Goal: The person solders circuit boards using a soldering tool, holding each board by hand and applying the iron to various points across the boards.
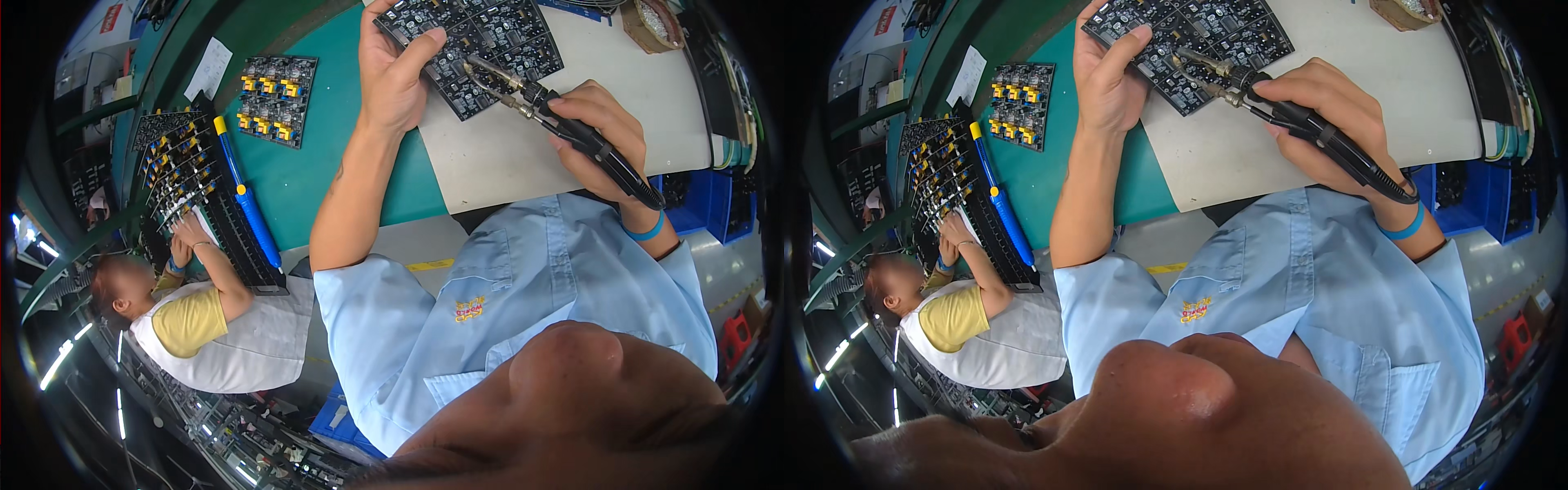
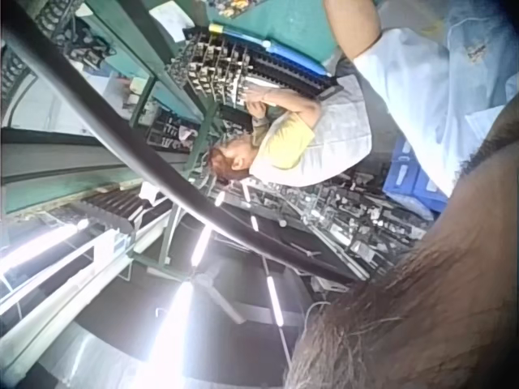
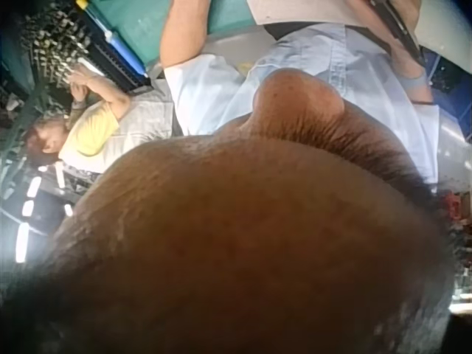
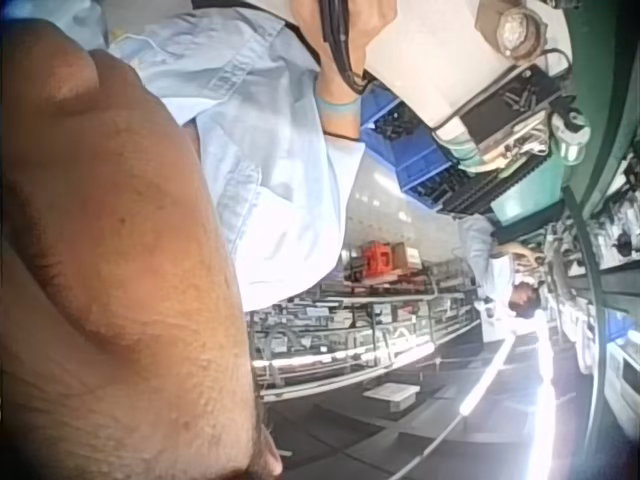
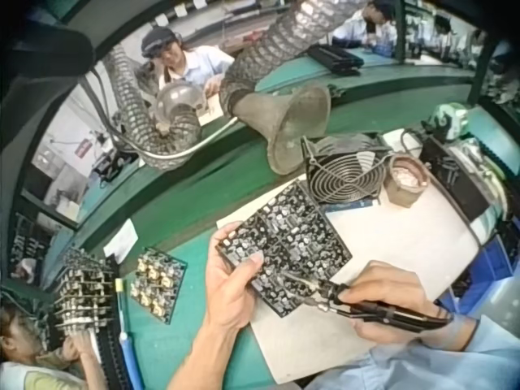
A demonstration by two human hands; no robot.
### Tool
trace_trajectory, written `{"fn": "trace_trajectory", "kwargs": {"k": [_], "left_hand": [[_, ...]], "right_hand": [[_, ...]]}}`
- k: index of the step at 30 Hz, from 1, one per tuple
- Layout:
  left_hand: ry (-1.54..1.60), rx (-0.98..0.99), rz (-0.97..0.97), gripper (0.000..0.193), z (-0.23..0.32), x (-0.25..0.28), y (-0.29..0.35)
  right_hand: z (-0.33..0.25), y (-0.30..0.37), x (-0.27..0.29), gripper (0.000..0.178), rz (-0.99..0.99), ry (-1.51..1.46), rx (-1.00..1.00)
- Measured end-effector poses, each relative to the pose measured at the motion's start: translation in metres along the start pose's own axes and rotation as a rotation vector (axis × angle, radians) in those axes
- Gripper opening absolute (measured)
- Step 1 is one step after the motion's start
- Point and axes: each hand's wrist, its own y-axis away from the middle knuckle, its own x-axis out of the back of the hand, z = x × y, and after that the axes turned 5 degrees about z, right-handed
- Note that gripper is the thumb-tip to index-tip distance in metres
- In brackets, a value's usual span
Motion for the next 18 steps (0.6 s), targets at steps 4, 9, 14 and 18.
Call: {"fn": "trace_trajectory", "kwargs": {"k": [4,9,14,18], "left_hand": [[-0.010,-0.013,-0.005,0.056,0.000,0.000,0.000],[-0.011,-0.010,0.002,0.056,0.001,0.000,0.001],[-0.019,0.009,0.002,0.056,0.003,-0.001,0.002],[-0.006,0.039,0.007,0.054,0.005,-0.008,0.002]], "right_hand": [[-0.002,-0.003,0.000,0.041,-0.005,-0.001,0.002],[-0.002,-0.004,0.002,0.041,-0.033,0.031,0.013],[-0.008,-0.007,0.005,0.041,-0.044,0.036,0.007],[-0.009,-0.003,0.016,0.041,0.018,0.052,0.055]]}}
